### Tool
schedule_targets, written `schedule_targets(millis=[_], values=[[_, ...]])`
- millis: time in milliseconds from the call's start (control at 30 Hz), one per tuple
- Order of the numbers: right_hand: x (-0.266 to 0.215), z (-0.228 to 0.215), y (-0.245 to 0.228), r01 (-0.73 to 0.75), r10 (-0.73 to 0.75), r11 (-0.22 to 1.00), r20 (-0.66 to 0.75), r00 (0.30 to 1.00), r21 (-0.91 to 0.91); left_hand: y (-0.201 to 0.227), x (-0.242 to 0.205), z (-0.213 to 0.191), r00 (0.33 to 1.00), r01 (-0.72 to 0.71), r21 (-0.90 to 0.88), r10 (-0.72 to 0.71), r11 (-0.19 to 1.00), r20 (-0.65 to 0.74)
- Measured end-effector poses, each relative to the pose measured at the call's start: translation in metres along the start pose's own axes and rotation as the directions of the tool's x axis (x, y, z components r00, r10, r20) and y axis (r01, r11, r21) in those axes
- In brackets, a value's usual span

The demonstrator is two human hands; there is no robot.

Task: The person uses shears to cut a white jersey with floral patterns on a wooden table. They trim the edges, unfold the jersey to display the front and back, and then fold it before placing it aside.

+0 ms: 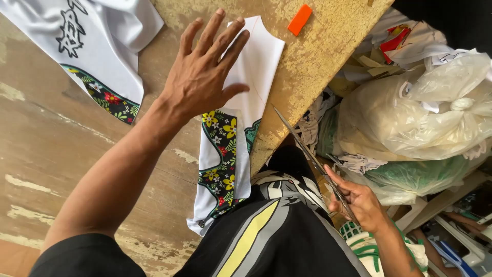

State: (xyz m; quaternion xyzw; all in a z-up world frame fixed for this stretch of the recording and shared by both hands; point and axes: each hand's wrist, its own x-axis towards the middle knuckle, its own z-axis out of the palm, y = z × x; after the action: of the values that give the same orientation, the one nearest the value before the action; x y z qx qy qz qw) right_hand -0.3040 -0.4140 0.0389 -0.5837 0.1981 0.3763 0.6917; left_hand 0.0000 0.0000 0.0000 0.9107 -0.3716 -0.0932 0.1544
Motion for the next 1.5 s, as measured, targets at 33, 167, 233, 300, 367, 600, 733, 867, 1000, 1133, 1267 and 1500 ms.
schedule_targets(millis=[33,167,233,300,367,600,733,867,1000,1133,1267,1500], values=[[0.005,0.0,0.002,-0.007,0.007,1.0,0.003,1.0,-0.001,-0.001,-0.003,0.0,1.0,0.005,-0.004,-0.005,1.0,0.003],[0.025,0.003,0.001,0.034,-0.034,0.997,0.005,0.999,-0.062,-0.005,-0.008,-0.004,0.997,-0.018,-0.081,0.024,0.997,0.077],[0.034,0.008,-0.001,0.042,-0.044,0.988,-0.013,0.999,-0.146,-0.008,-0.008,-0.003,0.995,-0.021,-0.093,0.03,0.995,0.094],[0.041,0.012,-0.001,0.041,-0.051,0.97,-0.035,0.998,-0.239,-0.012,-0.011,0.001,0.996,-0.053,-0.102,0.06,0.993,0.061],[0.045,0.019,-0.01,-0.02,-0.002,0.96,-0.081,0.997,-0.279,-0.01,-0.009,-0.003,0.994,-0.031,-0.115,0.042,0.993,0.098],[0.047,0.026,-0.014,-0.101,0.069,0.965,-0.14,0.988,-0.24,-0.012,-0.008,-0.004,0.992,-0.023,-0.136,0.04,0.99,0.124],[0.046,0.027,-0.013,-0.129,0.066,0.917,-0.174,0.983,-0.378,-0.014,-0.008,-0.004,0.993,-0.036,-0.141,0.051,0.989,0.104],[0.046,0.031,-0.018,-0.145,0.08,0.925,-0.193,0.978,-0.351,-0.014,-0.008,-0.003,0.993,-0.043,-0.146,0.059,0.988,0.102],[0.048,0.037,-0.025,-0.195,0.128,0.925,-0.217,0.968,-0.325,-0.015,-0.009,0.0,0.996,-0.055,-0.15,0.065,0.987,0.066],[0.05,0.047,-0.038,-0.358,0.232,0.841,-0.328,0.916,-0.406,-0.015,-0.008,-0.001,0.994,-0.065,-0.153,0.077,0.986,0.072],[0.048,0.053,-0.041,-0.355,0.214,0.814,-0.331,0.919,-0.46,-0.015,-0.009,-0.001,0.995,-0.064,-0.145,0.074,0.987,0.064],[0.054,0.069,-0.032,-0.163,-0.048,0.766,-0.308,0.95,-0.622,-0.017,-0.01,0.0,0.995,-0.058,-0.134,0.069,0.989,0.074]])
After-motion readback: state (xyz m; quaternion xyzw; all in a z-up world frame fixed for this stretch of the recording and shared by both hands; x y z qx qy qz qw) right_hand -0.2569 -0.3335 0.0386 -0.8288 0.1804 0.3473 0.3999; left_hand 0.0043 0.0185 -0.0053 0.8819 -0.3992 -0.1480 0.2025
